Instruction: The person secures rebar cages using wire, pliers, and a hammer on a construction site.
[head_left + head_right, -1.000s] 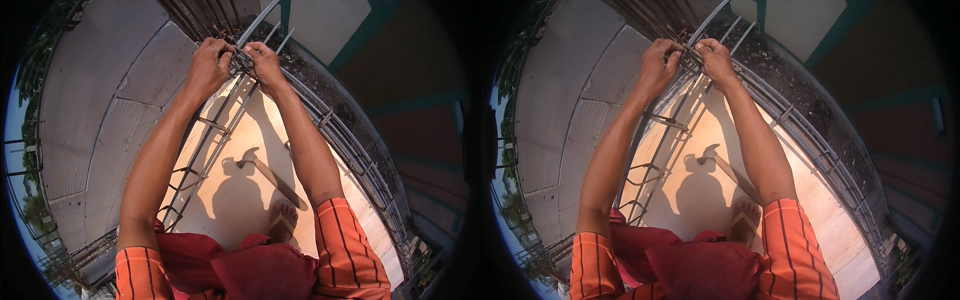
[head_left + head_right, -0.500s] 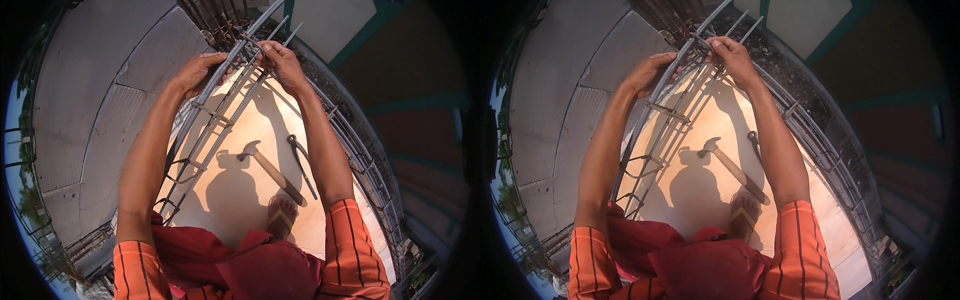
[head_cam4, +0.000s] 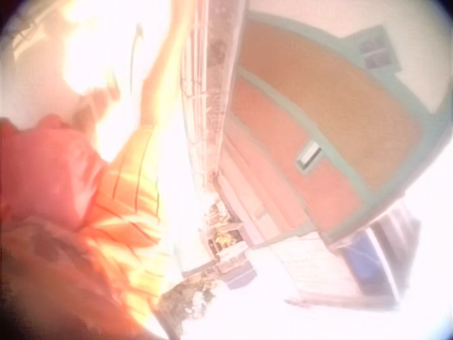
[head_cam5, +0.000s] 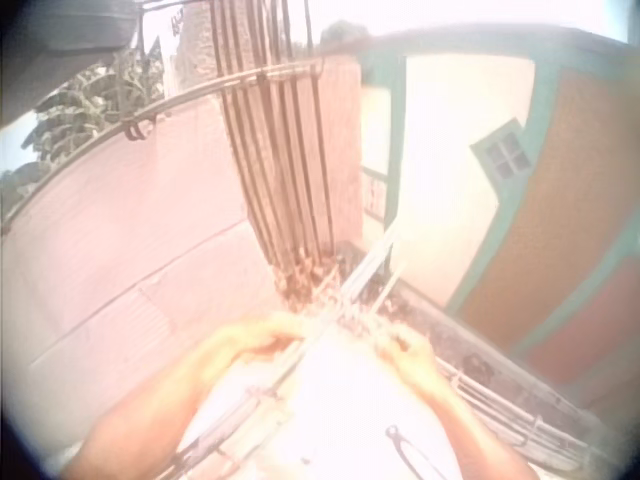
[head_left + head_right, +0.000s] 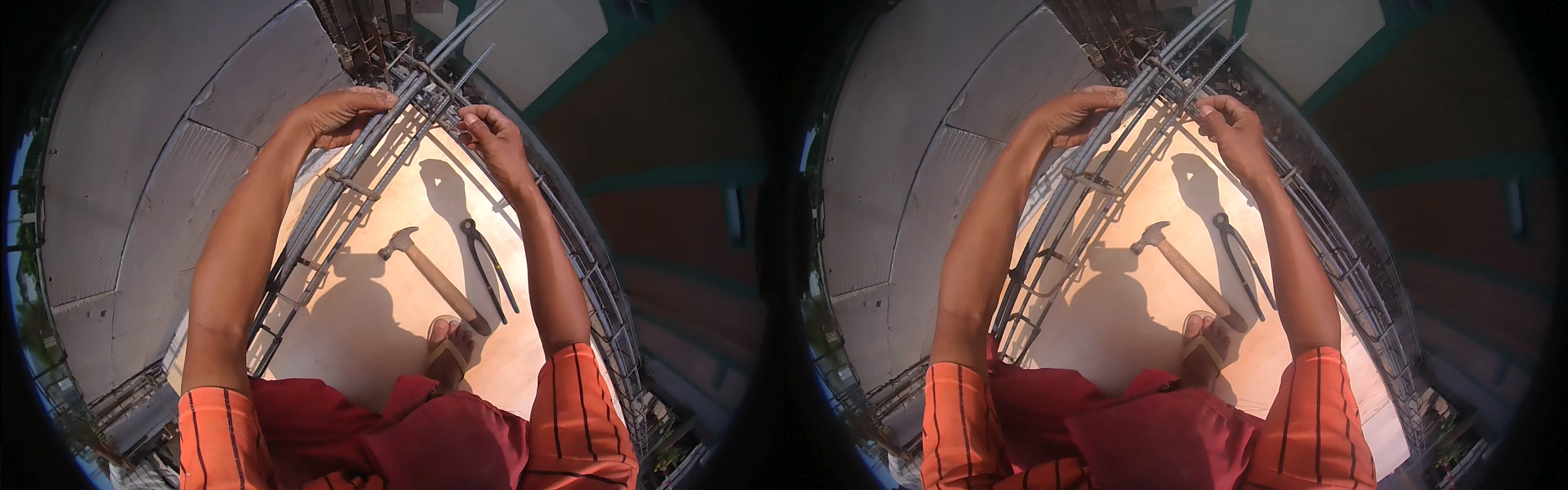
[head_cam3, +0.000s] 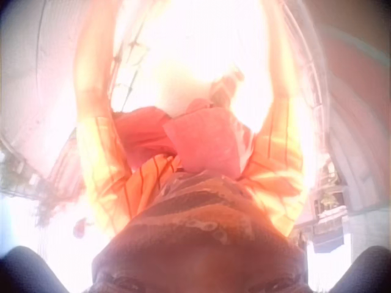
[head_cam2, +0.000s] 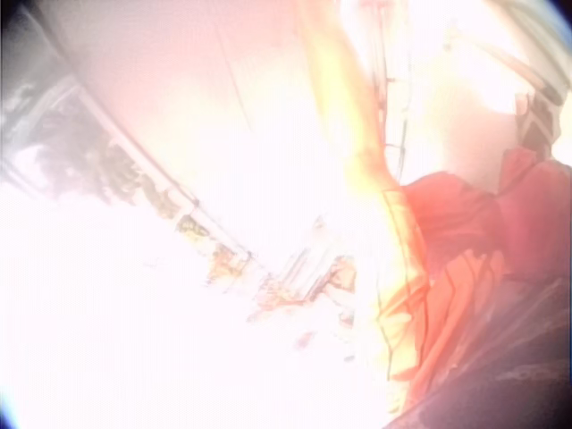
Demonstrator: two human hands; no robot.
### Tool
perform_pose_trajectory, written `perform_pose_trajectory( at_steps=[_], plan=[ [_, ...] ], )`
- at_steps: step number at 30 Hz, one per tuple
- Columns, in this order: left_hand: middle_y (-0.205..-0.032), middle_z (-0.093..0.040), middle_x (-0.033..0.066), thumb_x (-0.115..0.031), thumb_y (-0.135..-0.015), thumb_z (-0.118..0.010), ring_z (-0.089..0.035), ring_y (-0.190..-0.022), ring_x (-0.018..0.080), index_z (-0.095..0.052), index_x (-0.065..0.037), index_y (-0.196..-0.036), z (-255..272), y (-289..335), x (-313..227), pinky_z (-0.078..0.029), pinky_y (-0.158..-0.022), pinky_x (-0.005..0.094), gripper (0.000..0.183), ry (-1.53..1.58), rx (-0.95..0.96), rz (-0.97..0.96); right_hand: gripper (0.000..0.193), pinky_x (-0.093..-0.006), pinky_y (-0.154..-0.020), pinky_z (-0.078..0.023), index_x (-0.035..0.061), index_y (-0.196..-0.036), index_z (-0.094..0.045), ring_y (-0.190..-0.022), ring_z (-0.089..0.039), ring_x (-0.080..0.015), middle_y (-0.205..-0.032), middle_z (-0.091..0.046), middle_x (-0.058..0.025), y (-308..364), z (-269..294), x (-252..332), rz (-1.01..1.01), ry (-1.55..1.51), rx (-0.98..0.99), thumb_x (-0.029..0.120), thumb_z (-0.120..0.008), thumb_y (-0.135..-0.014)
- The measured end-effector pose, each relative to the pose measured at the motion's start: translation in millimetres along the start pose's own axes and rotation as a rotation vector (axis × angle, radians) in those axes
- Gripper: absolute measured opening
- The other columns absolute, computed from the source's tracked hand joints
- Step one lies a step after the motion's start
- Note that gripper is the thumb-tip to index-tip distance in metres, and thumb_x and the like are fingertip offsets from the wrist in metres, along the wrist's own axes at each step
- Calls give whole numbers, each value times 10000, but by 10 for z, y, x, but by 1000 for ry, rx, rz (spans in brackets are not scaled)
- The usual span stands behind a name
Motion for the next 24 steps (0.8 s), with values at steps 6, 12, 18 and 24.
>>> perform_pose_trajectory(
  at_steps=[6,12,18,24],
  plan=[
    [-1030,-648,113,-558,-941,-463,-614,-1024,165,-597,-31,-1186,-134,523,42,-504,-912,305,597,-448,-178,60,408,-403,-857,-488,47,-1172,-578,-942,-618,-306,-1104,-610,-167,1387,331,-520,-86,878,-81,188,-682,-803],
    [-1157,-576,217,-661,-846,-503,-515,-1207,302,-460,-25,-1351,91,1085,450,-346,-1082,384,813,-586,-496,-130,571,-431,-918,-444,69,-1260,-519,-1081,-532,-348,-1127,-569,-177,2346,220,-987,-165,1024,-58,171,-752,-749],
    [-1346,-429,345,-729,-678,-637,-412,-1302,458,-374,-33,-1419,-163,1721,581,-355,-1070,515,1050,-994,-463,109,544,-429,-882,-452,87,-1242,-539,-1032,-553,-326,-1104,-572,-154,2561,-209,-911,-72,993,128,184,-753,-751],
    [-775,-577,97,-271,-785,-679,-568,-747,189,-590,-65,-1008,-315,2025,662,-439,-688,319,317,-792,-443,267,636,-396,-843,-495,50,-1266,-517,-899,-630,-320,-963,-633,-173,2182,-250,-998,-440,790,405,180,-745,-687]
  ],
)
Point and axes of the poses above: each hand's wrist, its own y-axis away from the middle knuckle, its own z-axis out of the back of the hand, x = y × z, the point moved 3 cm from there along -y, towards the middle knuckle
